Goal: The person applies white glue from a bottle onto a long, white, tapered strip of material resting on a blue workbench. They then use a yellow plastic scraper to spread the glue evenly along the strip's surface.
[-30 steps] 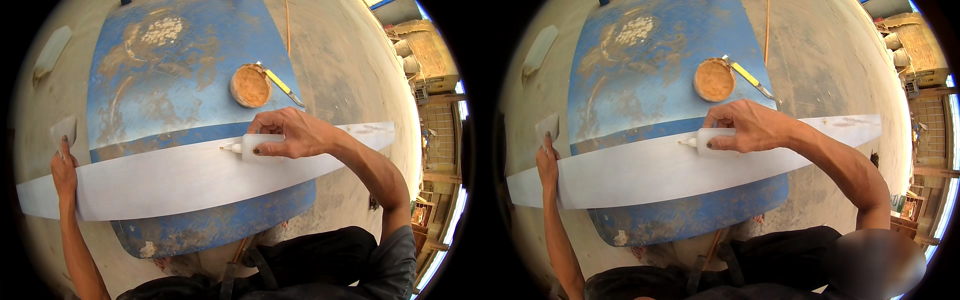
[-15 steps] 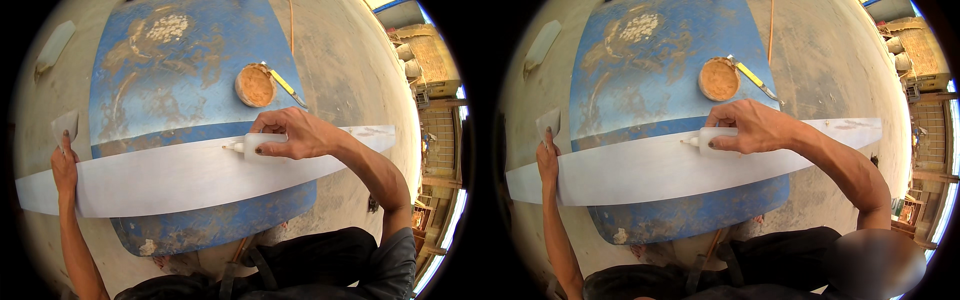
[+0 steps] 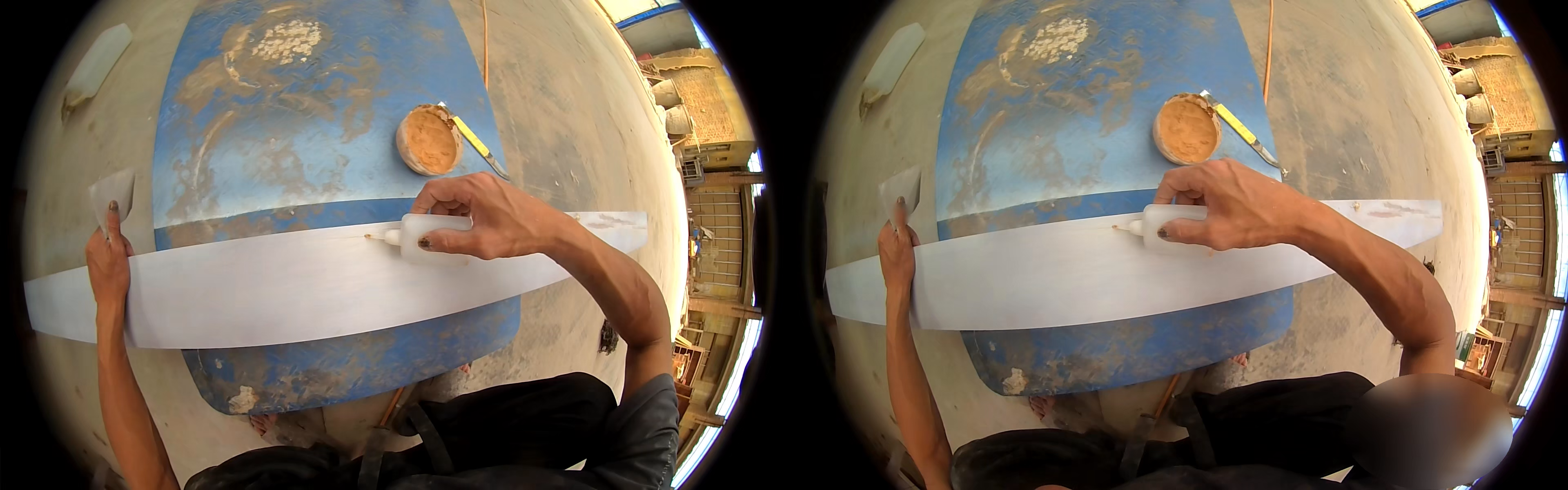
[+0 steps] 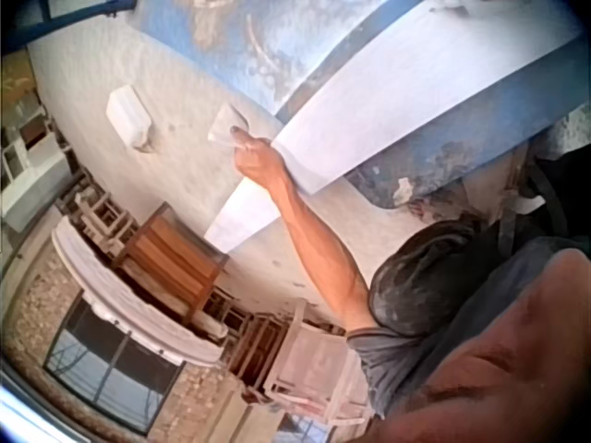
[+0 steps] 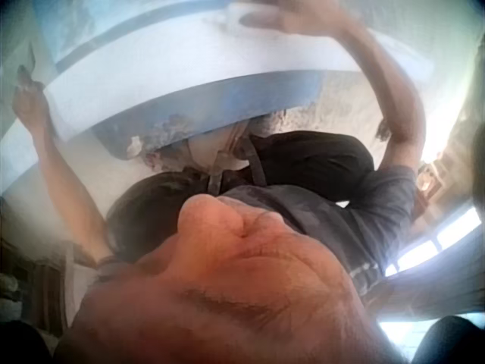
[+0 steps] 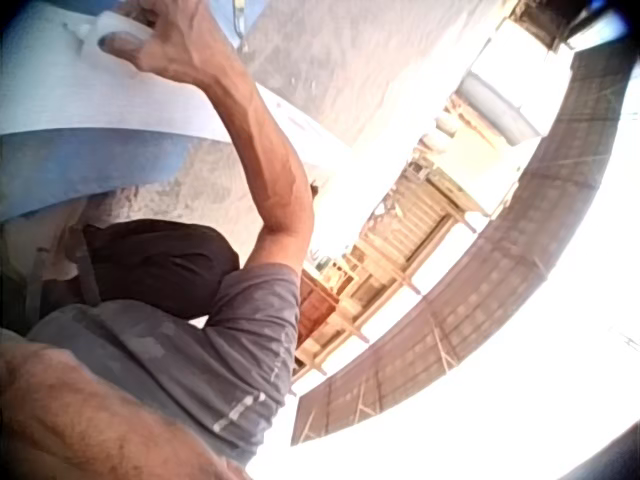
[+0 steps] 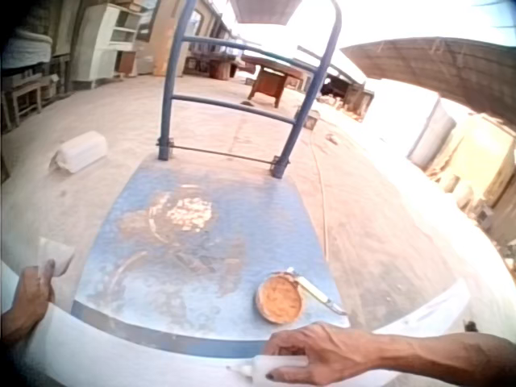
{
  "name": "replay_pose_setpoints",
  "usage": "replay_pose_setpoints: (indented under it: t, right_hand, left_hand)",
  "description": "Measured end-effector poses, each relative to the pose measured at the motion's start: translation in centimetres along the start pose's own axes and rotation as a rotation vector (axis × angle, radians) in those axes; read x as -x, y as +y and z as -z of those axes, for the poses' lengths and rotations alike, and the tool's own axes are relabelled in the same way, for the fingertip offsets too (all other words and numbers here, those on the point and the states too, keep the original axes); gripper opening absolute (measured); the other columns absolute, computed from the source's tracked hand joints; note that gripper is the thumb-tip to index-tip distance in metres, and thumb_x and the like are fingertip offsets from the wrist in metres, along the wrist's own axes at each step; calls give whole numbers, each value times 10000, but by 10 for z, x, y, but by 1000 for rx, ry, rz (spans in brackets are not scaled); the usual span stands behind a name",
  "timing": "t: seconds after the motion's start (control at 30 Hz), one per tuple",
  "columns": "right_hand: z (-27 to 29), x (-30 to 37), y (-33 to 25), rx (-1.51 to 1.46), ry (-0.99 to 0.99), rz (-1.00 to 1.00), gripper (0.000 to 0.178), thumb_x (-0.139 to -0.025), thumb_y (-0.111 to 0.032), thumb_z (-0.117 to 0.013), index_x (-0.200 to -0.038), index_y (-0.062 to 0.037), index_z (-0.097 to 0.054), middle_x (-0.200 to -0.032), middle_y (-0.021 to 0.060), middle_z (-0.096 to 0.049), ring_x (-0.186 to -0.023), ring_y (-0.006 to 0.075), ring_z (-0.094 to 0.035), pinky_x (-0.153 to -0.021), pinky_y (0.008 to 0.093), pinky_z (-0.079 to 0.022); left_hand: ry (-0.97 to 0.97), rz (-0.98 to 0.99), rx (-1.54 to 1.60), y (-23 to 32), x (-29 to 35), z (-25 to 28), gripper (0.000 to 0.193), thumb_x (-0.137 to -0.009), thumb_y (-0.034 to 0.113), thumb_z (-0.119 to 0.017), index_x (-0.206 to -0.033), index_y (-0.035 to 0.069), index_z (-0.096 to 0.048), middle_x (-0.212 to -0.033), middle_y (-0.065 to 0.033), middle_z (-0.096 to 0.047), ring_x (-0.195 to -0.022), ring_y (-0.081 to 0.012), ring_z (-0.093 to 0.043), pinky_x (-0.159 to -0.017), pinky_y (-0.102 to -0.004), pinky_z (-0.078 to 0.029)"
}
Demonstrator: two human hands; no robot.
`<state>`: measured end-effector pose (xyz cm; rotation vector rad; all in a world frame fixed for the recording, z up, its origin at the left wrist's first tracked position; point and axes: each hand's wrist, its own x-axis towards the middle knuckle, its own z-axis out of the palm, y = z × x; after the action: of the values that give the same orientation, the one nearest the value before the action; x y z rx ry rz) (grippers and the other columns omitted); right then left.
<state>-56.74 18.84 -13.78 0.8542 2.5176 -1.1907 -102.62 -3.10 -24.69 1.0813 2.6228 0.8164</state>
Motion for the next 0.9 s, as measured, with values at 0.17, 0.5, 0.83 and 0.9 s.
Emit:
replay_pose_setpoints:
  t: [0.17,0.5,0.83,0.9]
  right_hand:
    - [-1,-7,-7,-21,-11,6,379,-897,-337,-724,-1066,2,-721,-849,129,-695,-778,257,-644,-701,389,-493]
    - [-6,-19,-13,21,-7,46,366,-894,-334,-727,-1059,-8,-725,-790,106,-654,-709,246,-617,-639,396,-465]
    - [-10,-33,-25,32,-8,64,360,-886,-312,-714,-1065,0,-720,-757,122,-656,-679,259,-607,-622,412,-459]
    - [-12,-39,-27,26,-26,60,363,-886,-307,-712,-1073,3,-720,-764,126,-660,-687,268,-612,-631,416,-466]
  left_hand:
    - [2,21,2,-1,0,1,806,-1038,658,-443,-600,-13,-530,-547,-110,-525,-558,-253,-548,-633,-416,-454]
    - [0,7,3,0,1,-1,811,-1039,662,-439,-605,-17,-527,-554,-115,-520,-568,-254,-545,-641,-419,-458]
    - [9,-4,11,1,0,0,800,-1040,657,-447,-626,-20,-542,-558,-118,-517,-568,-262,-540,-637,-418,-454]
    - [32,1,30,-2,2,-5,794,-1040,640,-452,-599,-17,-515,-533,-104,-487,-546,-240,-509,-617,-408,-430]
